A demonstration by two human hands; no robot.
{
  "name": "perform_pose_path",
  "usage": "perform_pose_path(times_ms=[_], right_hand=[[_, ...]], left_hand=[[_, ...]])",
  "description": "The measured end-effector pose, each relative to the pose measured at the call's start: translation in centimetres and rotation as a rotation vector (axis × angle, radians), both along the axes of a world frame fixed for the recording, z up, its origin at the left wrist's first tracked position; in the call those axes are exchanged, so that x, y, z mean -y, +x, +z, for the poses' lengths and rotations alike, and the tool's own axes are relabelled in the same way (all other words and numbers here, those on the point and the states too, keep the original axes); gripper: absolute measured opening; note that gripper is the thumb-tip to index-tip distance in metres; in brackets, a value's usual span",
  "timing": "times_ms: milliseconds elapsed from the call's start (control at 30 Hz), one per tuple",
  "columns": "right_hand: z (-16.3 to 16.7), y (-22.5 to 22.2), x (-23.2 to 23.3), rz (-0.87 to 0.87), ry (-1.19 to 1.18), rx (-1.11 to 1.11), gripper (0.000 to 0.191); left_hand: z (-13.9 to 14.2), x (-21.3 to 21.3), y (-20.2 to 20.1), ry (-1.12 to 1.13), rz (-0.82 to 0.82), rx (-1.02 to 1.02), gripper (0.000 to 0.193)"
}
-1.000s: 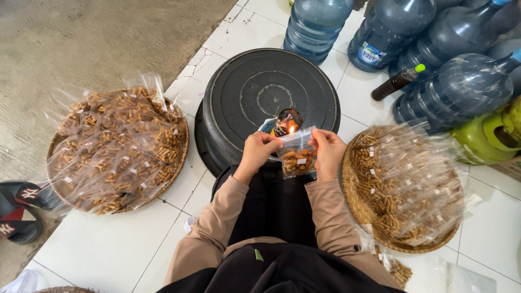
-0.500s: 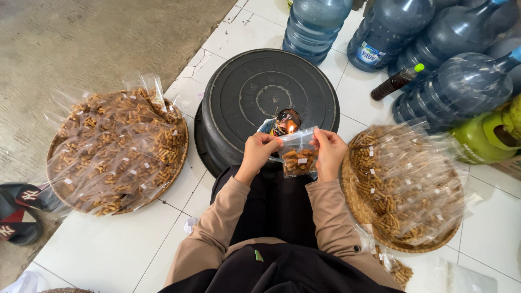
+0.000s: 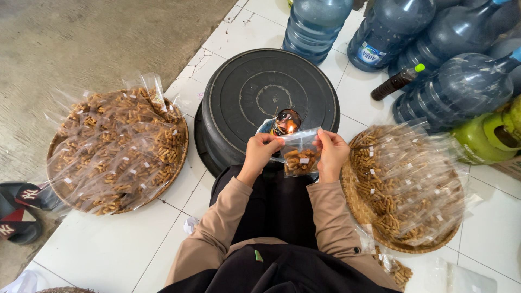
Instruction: The person sits on the floor and heat-seals clear plastic bags filled with snack sticks by pressing each bag's opening against the flame of a candle set in a bowl on an overturned stool. They take filled bags from baskets beside them, seal each one, and set the sealed bag aside.
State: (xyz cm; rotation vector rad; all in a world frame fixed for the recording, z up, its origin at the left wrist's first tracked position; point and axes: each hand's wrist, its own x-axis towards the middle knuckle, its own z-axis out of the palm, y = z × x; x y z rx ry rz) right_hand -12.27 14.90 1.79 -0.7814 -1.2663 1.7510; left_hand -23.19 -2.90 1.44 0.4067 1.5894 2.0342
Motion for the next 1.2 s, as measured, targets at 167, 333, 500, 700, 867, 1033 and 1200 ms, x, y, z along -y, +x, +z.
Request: perform_pose_path(times_ms=[167, 333, 500, 700, 867, 1033, 1200], right_hand=[[0.0, 0.1, -0.1, -0.003, 0.001, -0.006, 0.013], [0.1, 0.4, -0.1, -0.023, -0.001, 0.001, 0.012], [-0.2, 0.5, -0.3, -0.037, -0.008, -0.019, 0.011], [-0.5, 0.7, -0.6, -0.055, -0.007, -0.023, 0.011], [-0.6, 0.8, -0.7, -0.057, -0.013, -0.037, 0.011], [-0.7, 0.9, -0.9, -0.061, -0.001, -0.048, 0.012], [-0.7, 1.2, -0.9, -0.071, -0.018, -0.042, 0.011]], left_hand=[[-0.3, -0.2, 0.1, 0.04, -0.008, 0.042, 0.017], [-0.2, -0.3, 0.5, 0.087, -0.002, 0.058, 0.017], [-0.1, -0.4, 0.7, 0.102, 0.012, 0.041, 0.019], [-0.1, -0.7, 0.7, 0.099, 0.019, 0.063, 0.019], [-0.4, -1.2, 0.8, 0.096, 0.028, 0.063, 0.017], [-0.7, -1.6, 1.0, 0.105, 0.058, 0.059, 0.016], [-0.9, -1.8, 1.2, 0.081, 0.068, 0.061, 0.017]])
